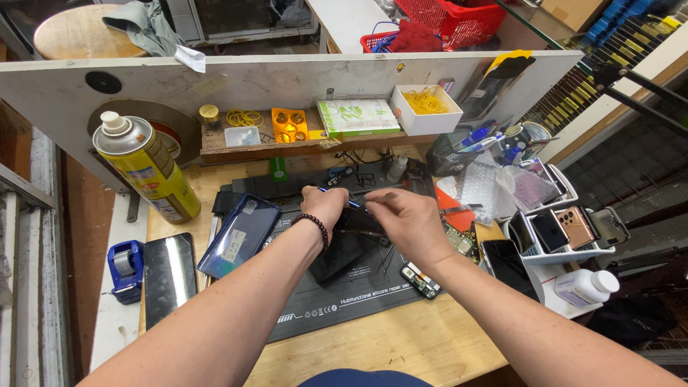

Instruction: The person disassembles a smartphone on a silicone repair mat. They pry off the back cover, lift out the midframe, disconnect a flex cable, remove the battery, and handle the exposed internal board and components.

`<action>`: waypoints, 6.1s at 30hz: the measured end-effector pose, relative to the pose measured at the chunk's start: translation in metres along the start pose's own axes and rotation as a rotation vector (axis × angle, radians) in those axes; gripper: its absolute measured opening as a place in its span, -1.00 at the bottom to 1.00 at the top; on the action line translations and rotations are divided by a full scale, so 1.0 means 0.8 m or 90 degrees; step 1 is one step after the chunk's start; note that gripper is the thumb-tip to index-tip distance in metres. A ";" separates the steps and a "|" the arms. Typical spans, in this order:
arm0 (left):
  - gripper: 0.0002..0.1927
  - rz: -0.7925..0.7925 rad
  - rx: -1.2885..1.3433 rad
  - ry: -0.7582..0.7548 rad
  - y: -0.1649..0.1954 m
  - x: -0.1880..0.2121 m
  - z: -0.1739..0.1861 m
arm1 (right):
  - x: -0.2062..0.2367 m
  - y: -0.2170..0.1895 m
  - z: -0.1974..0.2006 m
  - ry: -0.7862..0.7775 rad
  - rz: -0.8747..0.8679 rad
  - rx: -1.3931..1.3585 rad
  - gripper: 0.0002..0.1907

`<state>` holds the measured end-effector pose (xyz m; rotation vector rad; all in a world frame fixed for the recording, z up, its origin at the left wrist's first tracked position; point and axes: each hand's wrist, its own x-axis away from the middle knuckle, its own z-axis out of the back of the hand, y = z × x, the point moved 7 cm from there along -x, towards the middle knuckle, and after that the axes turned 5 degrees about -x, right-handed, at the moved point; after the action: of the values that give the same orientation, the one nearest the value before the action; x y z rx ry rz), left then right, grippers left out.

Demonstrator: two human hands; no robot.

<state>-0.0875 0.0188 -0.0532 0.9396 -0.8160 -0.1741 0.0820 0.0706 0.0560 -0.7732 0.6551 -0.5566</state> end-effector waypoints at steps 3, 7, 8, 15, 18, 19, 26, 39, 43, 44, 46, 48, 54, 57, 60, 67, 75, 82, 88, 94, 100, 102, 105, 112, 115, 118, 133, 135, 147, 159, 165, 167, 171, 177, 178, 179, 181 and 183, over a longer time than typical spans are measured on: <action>-0.26 0.007 0.012 -0.006 0.000 0.002 0.000 | 0.014 -0.040 -0.007 -0.020 0.215 0.117 -0.81; -0.28 0.006 0.029 -0.019 0.000 0.006 0.002 | 0.013 -0.040 -0.017 -0.036 0.168 0.157 -0.89; -0.28 0.007 0.027 -0.019 0.000 0.006 0.002 | 0.009 -0.035 -0.018 -0.043 0.129 0.172 -0.89; -0.35 -0.079 0.053 -0.045 -0.003 0.013 0.006 | 0.005 0.029 -0.022 0.030 -0.235 -0.231 -0.87; -0.30 -0.099 0.041 -0.076 -0.009 0.018 0.007 | 0.008 0.042 -0.026 0.065 -0.270 -0.294 -0.86; -0.28 -0.102 0.039 -0.074 -0.010 0.019 0.010 | 0.009 0.046 -0.029 0.065 -0.280 -0.286 -0.85; -0.20 -0.093 0.066 -0.069 -0.008 0.021 0.009 | 0.009 0.058 -0.029 0.067 -0.336 -0.260 -0.80; -0.31 -0.005 -0.031 0.057 -0.005 0.036 0.005 | 0.001 0.087 -0.029 -0.063 -0.432 -0.424 -0.85; -0.29 0.008 -0.035 0.070 -0.008 0.028 0.004 | -0.005 0.091 -0.030 -0.100 -0.447 -0.435 -0.85; -0.29 0.007 -0.032 0.068 -0.009 0.025 0.004 | -0.005 0.091 -0.031 -0.105 -0.450 -0.438 -0.85; -0.30 0.008 -0.031 0.064 -0.011 0.023 0.001 | -0.005 0.092 -0.030 -0.112 -0.453 -0.438 -0.85; -0.31 0.009 -0.035 0.062 -0.012 0.022 0.000 | -0.004 0.092 -0.030 -0.117 -0.454 -0.436 -0.85; -0.30 0.012 -0.044 0.059 -0.011 0.022 0.001 | -0.004 0.095 -0.031 -0.131 -0.467 -0.446 -0.85; -0.29 0.015 -0.048 0.060 -0.009 0.024 0.001 | -0.005 0.096 -0.031 -0.132 -0.463 -0.464 -0.85; -0.30 0.022 -0.052 0.054 -0.010 0.025 0.002 | -0.005 0.098 -0.032 -0.134 -0.472 -0.469 -0.86; -0.31 0.018 -0.051 0.057 -0.009 0.025 0.002 | -0.005 0.100 -0.032 -0.148 -0.492 -0.490 -0.87; -0.31 0.014 -0.054 0.062 -0.004 0.030 0.005 | -0.006 0.099 -0.033 -0.157 -0.495 -0.500 -0.86; -0.18 0.028 -0.070 0.030 0.005 0.034 0.011 | 0.008 0.053 -0.003 -0.112 -0.229 -0.236 -0.84; -0.17 0.011 -0.036 0.013 0.004 0.033 0.008 | 0.022 0.018 0.022 -0.059 -0.086 0.005 -0.83; -0.19 0.006 -0.042 0.007 -0.002 0.033 0.009 | 0.016 0.042 0.014 -0.032 -0.251 -0.082 -0.78; -0.25 0.009 -0.041 -0.012 -0.004 0.027 0.006 | 0.018 0.081 0.008 -0.049 -0.389 -0.308 -0.74; -0.24 0.002 -0.053 0.002 -0.004 0.025 0.008 | 0.020 0.093 0.007 -0.065 -0.429 -0.335 -0.75; -0.26 0.021 -0.041 -0.019 -0.007 0.024 0.005 | 0.016 0.102 0.007 -0.086 -0.417 -0.391 -0.77; -0.29 0.017 -0.038 0.005 -0.008 0.026 0.004 | 0.011 0.120 0.006 -0.125 -0.489 -0.438 -0.79; -0.30 0.012 -0.040 0.014 -0.009 0.024 0.004 | 0.009 0.124 0.003 -0.134 -0.504 -0.441 -0.79; -0.31 0.004 -0.048 0.029 -0.009 0.022 0.004 | 0.008 0.127 0.001 -0.143 -0.521 -0.451 -0.80; -0.31 0.018 -0.033 0.005 -0.008 0.025 0.007 | 0.003 0.124 0.000 -0.170 -0.549 -0.445 -0.76; -0.31 0.017 -0.032 0.002 -0.008 0.025 0.006 | 0.002 0.124 0.000 -0.169 -0.548 -0.445 -0.75; -0.26 0.022 -0.032 0.003 -0.008 0.020 0.006 | 0.000 0.117 -0.001 -0.173 -0.563 -0.432 -0.75; -0.25 -0.007 0.021 -0.105 -0.013 0.011 0.005 | 0.001 0.047 -0.015 -0.068 -0.153 -0.190 -0.82; -0.48 -0.037 0.193 -0.243 -0.027 -0.002 0.002 | -0.005 0.036 -0.026 -0.045 -0.150 -0.173 -0.84; -0.50 -0.039 0.196 -0.242 -0.030 -0.007 0.000 | -0.005 0.036 -0.032 -0.054 -0.170 -0.169 -0.84; -0.48 -0.052 0.173 -0.224 -0.033 -0.008 -0.001 | -0.007 0.039 -0.034 -0.059 -0.159 -0.159 -0.81; -0.36 -0.073 0.106 -0.181 -0.031 -0.006 -0.002 | -0.013 0.060 -0.037 -0.058 -0.190 -0.229 -0.77; -0.35 -0.081 0.113 -0.177 -0.030 -0.005 -0.002 | -0.016 0.065 -0.038 -0.072 -0.215 -0.237 -0.77; -0.33 -0.089 0.119 -0.175 -0.029 -0.004 -0.001 | -0.019 0.070 -0.039 -0.084 -0.241 -0.246 -0.77; -0.33 -0.092 0.119 -0.169 -0.027 0.000 -0.005 | -0.018 0.075 -0.036 -0.101 -0.271 -0.263 -0.77; -0.35 -0.080 0.104 -0.142 -0.026 0.002 0.000 | -0.019 0.073 -0.040 -0.121 -0.273 -0.295 -0.75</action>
<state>-0.0822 0.0053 -0.0685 1.1400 -0.9876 -0.3295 0.0614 0.1009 -0.0017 -1.4036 0.4434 -0.7189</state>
